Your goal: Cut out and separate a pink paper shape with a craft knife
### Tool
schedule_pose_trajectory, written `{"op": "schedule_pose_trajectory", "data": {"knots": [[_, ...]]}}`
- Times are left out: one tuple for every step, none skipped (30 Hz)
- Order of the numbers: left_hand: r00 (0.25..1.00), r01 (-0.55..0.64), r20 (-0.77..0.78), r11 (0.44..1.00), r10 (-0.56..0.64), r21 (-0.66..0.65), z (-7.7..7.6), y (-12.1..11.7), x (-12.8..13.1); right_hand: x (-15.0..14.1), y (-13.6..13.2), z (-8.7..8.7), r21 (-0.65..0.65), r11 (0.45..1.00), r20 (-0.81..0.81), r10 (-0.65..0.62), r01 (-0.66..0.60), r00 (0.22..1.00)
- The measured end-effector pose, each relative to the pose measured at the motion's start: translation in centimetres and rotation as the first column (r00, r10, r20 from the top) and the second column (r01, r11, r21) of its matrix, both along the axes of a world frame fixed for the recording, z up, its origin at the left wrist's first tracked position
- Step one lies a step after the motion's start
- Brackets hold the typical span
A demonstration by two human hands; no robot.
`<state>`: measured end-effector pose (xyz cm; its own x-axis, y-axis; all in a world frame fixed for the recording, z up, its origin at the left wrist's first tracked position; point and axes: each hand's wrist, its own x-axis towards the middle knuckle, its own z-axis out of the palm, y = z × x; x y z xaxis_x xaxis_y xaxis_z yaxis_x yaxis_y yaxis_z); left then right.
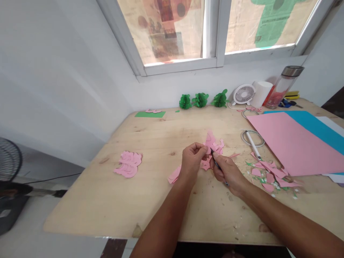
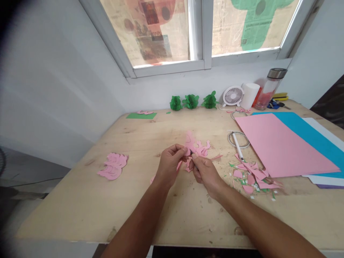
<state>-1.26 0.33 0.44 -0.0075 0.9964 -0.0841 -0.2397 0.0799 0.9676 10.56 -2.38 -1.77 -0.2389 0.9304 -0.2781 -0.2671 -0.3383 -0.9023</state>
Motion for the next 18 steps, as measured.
{"op": "schedule_pose_trajectory", "data": {"knots": [[1.000, 0.001, -0.003, 1.000, -0.001, 0.001, 0.02, -0.01, -0.01, 0.00, -0.02, 0.03, -0.001, 1.000, -0.001, -0.002, 0.002, 1.000], [1.000, 0.002, -0.005, 1.000, -0.002, 0.003, 0.05, -0.03, -0.01, 0.00, -0.04, 0.07, -0.001, 1.000, -0.003, -0.004, 0.004, 1.000], [1.000, 0.005, -0.006, 1.000, -0.005, 0.005, 0.08, -0.04, -0.01, -0.01, -0.06, 0.11, -0.001, 1.000, -0.005, -0.006, 0.006, 1.000], [1.000, 0.007, -0.008, 1.000, -0.007, 0.007, 0.11, -0.05, 0.00, -0.01, -0.07, 0.15, -0.001, 1.000, -0.006, -0.006, 0.006, 1.000], [1.000, 0.007, -0.008, 1.000, -0.007, 0.007, 0.13, -0.06, 0.02, -0.02, -0.07, 0.19, 0.002, 1.000, -0.005, -0.008, 0.008, 1.000], [1.000, 0.007, -0.008, 1.000, -0.007, 0.005, 0.15, -0.07, 0.06, -0.04, -0.07, 0.21, 0.006, 1.000, -0.005, -0.010, 0.010, 1.000], [1.000, 0.007, -0.006, 1.000, -0.007, 0.000, 0.17, -0.08, 0.10, -0.06, -0.06, 0.23, 0.012, 1.000, -0.004, -0.013, 0.013, 1.000], [1.000, 0.004, -0.004, 1.000, -0.004, -0.005, 0.20, -0.09, 0.16, -0.09, -0.05, 0.23, 0.017, 1.000, -0.004, -0.016, 0.016, 1.000], [1.000, 0.002, -0.002, 1.000, -0.002, -0.010, 0.23, -0.11, 0.21, -0.11, -0.04, 0.23, 0.020, 1.000, -0.003, -0.019, 0.019, 1.000], [1.000, 0.000, 0.000, 1.000, 0.000, -0.015, 0.26, -0.13, 0.27, -0.14, -0.02, 0.24, 0.021, 1.000, -0.001, -0.022, 0.022, 1.000], [1.000, -0.002, 0.000, 1.000, 0.002, -0.019, 0.30, -0.16, 0.32, -0.16, -0.01, 0.25, 0.021, 1.000, 0.001, -0.024, 0.024, 1.000], [1.000, -0.004, 0.001, 1.000, 0.004, -0.023, 0.34, -0.19, 0.36, -0.18, -0.01, 0.27, 0.020, 0.999, 0.002, -0.025, 0.025, 1.000], [1.000, -0.007, 0.001, 1.000, 0.007, -0.025, 0.38, -0.22, 0.40, -0.20, -0.01, 0.30, 0.019, 0.999, 0.003, -0.028, 0.028, 1.000], [1.000, -0.011, 0.003, 1.000, 0.011, -0.026, 0.42, -0.25, 0.44, -0.21, -0.01, 0.34, 0.017, 0.999, 0.003, -0.030, 0.030, 1.000], [1.000, -0.013, 0.004, 1.000, 0.014, -0.027, 0.45, -0.28, 0.47, -0.21, -0.02, 0.38, 0.015, 0.999, 0.001, -0.033, 0.032, 0.999], [1.000, -0.017, 0.006, 0.999, 0.017, -0.028, 0.47, -0.30, 0.49, -0.21, -0.02, 0.42, 0.013, 0.999, -0.003, -0.033, 0.033, 0.999], [1.000, -0.020, 0.008, 0.999, 0.020, -0.028, 0.48, -0.31, 0.52, -0.20, -0.03, 0.44, 0.011, 0.999, -0.008, -0.033, 0.033, 0.999], [1.000, -0.022, 0.011, 0.999, 0.022, -0.029, 0.48, -0.32, 0.54, -0.19, -0.03, 0.44, 0.011, 0.999, -0.014, -0.032, 0.032, 0.999]]}}
